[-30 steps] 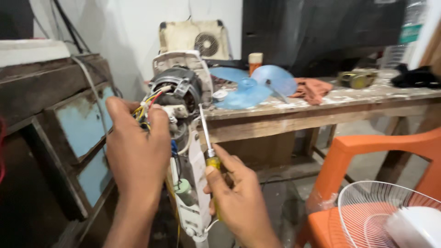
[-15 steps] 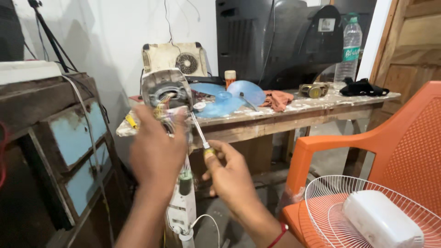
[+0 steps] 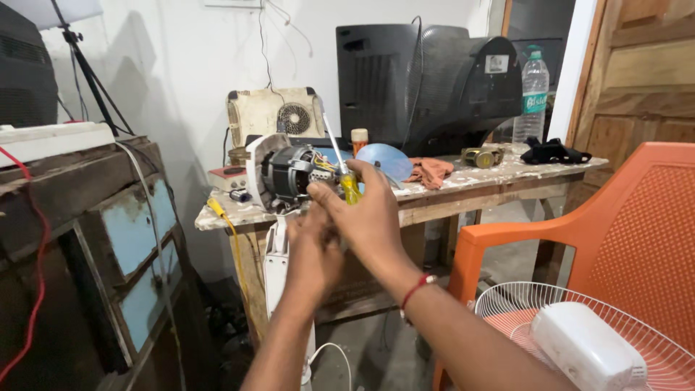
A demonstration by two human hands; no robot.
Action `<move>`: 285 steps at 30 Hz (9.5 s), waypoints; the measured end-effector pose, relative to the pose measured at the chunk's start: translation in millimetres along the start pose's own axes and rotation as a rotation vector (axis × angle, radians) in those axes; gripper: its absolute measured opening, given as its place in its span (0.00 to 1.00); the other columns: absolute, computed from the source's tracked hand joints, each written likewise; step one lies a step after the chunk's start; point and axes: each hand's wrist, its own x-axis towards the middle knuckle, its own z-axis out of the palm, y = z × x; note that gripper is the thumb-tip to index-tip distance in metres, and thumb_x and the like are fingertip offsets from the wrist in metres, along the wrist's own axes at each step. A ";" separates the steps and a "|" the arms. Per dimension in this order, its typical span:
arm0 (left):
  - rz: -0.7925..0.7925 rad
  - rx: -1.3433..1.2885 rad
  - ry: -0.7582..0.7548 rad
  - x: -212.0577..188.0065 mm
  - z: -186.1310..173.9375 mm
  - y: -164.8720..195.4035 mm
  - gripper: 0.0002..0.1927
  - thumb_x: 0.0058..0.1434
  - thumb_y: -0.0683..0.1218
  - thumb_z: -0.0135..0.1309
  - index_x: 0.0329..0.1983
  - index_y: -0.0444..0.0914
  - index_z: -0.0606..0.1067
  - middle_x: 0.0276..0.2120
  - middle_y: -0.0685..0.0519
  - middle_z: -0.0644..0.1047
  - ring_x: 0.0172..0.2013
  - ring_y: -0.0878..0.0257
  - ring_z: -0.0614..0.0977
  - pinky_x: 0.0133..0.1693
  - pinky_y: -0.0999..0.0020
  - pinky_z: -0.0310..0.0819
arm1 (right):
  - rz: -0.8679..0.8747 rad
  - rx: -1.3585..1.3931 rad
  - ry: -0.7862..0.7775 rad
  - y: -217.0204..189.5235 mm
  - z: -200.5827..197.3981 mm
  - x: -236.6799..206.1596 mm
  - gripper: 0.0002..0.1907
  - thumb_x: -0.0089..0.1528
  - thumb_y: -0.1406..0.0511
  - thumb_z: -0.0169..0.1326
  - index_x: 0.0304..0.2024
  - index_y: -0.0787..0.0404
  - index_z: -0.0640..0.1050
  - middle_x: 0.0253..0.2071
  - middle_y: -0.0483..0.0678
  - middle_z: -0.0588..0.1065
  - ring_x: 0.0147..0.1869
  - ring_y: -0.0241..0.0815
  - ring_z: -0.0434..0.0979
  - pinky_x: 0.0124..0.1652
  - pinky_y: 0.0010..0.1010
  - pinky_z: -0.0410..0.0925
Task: The person uses a screwdriver to unscrew and disassemble the motor housing of a pedestal fan at a workbench, holding the fan head steady with one hand while removing screws and prying open the casing to access the motor and wiring.
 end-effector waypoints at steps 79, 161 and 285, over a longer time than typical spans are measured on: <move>0.419 0.201 0.365 175.6 -5.2 -95.1 0.34 0.61 0.44 0.52 0.72 0.40 0.63 0.76 0.35 0.49 0.76 0.36 0.45 0.73 0.38 0.36 | 0.143 0.003 -0.284 89.0 90.0 118.7 0.35 0.45 0.50 0.73 0.48 0.63 0.79 0.31 0.51 0.83 0.35 0.36 0.85 0.36 0.31 0.74; 0.258 0.186 0.282 169.9 14.7 -77.0 0.24 0.65 0.38 0.57 0.64 0.43 0.70 0.76 0.38 0.42 0.78 0.36 0.45 0.74 0.41 0.45 | -0.277 -0.253 -0.265 99.9 -3.6 67.9 0.17 0.58 0.66 0.59 0.49 0.63 0.80 0.41 0.53 0.78 0.43 0.54 0.79 0.43 0.43 0.72; 0.244 0.063 0.242 150.2 -7.6 -70.0 0.40 0.53 0.40 0.65 0.70 0.49 0.65 0.79 0.42 0.46 0.77 0.42 0.51 0.73 0.48 0.50 | -0.378 -0.076 -0.383 29.1 -48.5 87.1 0.10 0.58 0.67 0.61 0.43 0.62 0.81 0.40 0.52 0.75 0.41 0.48 0.80 0.40 0.35 0.73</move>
